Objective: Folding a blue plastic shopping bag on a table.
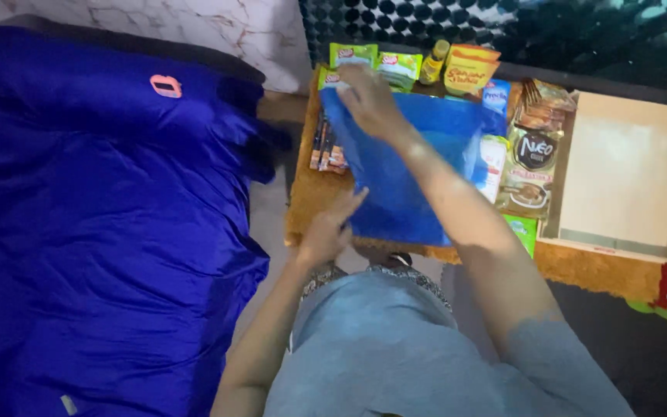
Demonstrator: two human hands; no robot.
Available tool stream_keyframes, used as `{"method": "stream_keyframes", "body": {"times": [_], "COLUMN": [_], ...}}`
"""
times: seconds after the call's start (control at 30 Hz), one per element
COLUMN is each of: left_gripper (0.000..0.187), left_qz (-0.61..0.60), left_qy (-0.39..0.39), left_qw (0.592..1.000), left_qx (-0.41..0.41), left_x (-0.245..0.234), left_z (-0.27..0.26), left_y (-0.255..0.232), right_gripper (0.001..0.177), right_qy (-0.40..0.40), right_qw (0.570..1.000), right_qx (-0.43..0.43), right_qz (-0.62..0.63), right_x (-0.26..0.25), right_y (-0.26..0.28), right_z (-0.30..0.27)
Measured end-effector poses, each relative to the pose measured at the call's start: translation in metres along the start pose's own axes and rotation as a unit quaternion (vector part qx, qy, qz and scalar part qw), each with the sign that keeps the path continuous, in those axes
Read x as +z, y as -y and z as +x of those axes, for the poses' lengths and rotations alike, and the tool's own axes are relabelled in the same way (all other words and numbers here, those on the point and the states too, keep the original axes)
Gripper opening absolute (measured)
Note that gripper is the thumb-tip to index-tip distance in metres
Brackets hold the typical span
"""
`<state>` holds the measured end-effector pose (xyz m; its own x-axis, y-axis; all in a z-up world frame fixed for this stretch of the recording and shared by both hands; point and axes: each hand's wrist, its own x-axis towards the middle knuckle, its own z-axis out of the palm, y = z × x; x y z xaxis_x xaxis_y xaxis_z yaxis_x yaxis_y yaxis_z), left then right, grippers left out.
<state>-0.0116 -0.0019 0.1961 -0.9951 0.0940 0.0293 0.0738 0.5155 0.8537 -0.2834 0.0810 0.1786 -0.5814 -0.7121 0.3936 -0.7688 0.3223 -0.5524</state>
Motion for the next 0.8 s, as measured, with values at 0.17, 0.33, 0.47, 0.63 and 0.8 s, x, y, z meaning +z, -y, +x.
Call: {"method": "stream_keyframes", "body": {"times": [0.17,0.33,0.47,0.63,0.8], "left_gripper": [0.082,0.078,0.065,0.059,0.057], "left_qz": [0.044,-0.061,-0.268,-0.166,-0.167], "left_qy": [0.006,0.001,0.019,0.060,-0.241], "left_qw": [0.999,0.998,0.946,0.984,0.952], "left_qx": [0.007,-0.010,-0.181,-0.036,-0.091], "left_x": [-0.012,-0.016,-0.018,-0.024,-0.030], "left_z": [-0.012,-0.021,-0.022,-0.024,0.034], "left_y": [-0.017,-0.009,0.010,0.040,0.033], "right_gripper": [0.032,0.047,0.052,0.054,0.044], "right_qy": [0.062,0.022,-0.115,-0.125,-0.078], "right_qw": [0.998,0.994,0.990,0.988,0.993], "right_qx": [-0.003,0.098,0.084,0.072,0.077], "right_qz": [0.000,0.029,-0.008,-0.061,-0.040], "right_x": [0.029,-0.014,-0.028,-0.028,-0.019], "right_y": [-0.049,-0.024,-0.028,-0.013,0.035], "right_z": [0.033,0.046,0.043,0.040,0.024]}}
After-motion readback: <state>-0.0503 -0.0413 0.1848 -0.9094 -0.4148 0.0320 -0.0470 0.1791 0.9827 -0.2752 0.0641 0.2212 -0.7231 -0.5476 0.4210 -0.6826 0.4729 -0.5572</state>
